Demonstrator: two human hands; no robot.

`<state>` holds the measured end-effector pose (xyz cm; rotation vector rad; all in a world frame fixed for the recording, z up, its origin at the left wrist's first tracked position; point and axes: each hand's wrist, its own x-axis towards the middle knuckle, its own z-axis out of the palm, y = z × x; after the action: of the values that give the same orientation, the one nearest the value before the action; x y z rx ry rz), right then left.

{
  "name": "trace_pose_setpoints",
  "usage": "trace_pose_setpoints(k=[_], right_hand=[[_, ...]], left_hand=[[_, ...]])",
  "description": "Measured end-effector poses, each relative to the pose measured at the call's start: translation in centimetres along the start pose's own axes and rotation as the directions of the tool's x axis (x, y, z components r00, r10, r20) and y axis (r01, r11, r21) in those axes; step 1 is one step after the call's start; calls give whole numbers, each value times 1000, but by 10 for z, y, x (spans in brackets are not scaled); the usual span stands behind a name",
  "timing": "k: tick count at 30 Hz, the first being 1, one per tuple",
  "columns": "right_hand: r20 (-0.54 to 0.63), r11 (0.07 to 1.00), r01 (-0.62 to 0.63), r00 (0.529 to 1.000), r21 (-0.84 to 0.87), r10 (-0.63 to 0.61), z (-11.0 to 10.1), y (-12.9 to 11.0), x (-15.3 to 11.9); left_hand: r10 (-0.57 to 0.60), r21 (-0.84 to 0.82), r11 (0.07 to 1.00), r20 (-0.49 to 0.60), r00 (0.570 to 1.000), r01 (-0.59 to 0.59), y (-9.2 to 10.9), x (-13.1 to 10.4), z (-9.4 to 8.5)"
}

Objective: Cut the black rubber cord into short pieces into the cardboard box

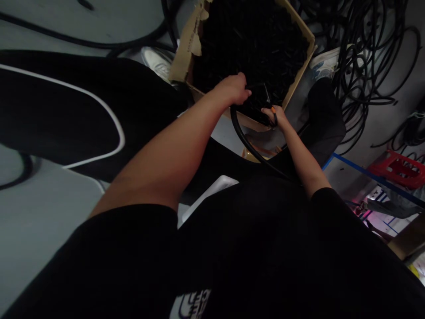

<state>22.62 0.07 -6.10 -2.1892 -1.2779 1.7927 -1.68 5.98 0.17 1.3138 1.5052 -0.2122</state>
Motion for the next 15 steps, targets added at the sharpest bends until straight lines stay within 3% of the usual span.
trace_pose_setpoints(k=[2,5,9,15], right_hand=[[7,999,-1,1000,34,1,2,1,-5],[106,992,33,993,120,-46,-2,-5,-17],[98,984,123,986,129,-137,-11,-25,-30],[130,984,175,976,25,-177,-22,-43,-16]], left_hand=[[21,-5,1000,-42,999,-21,0,-1,-2],[79,-81,993,-91,993,-87,2,-1,-2],[125,-89,988,-44,991,-129,8,-5,2],[221,-71,972,-47,974,-224,7,-5,4]])
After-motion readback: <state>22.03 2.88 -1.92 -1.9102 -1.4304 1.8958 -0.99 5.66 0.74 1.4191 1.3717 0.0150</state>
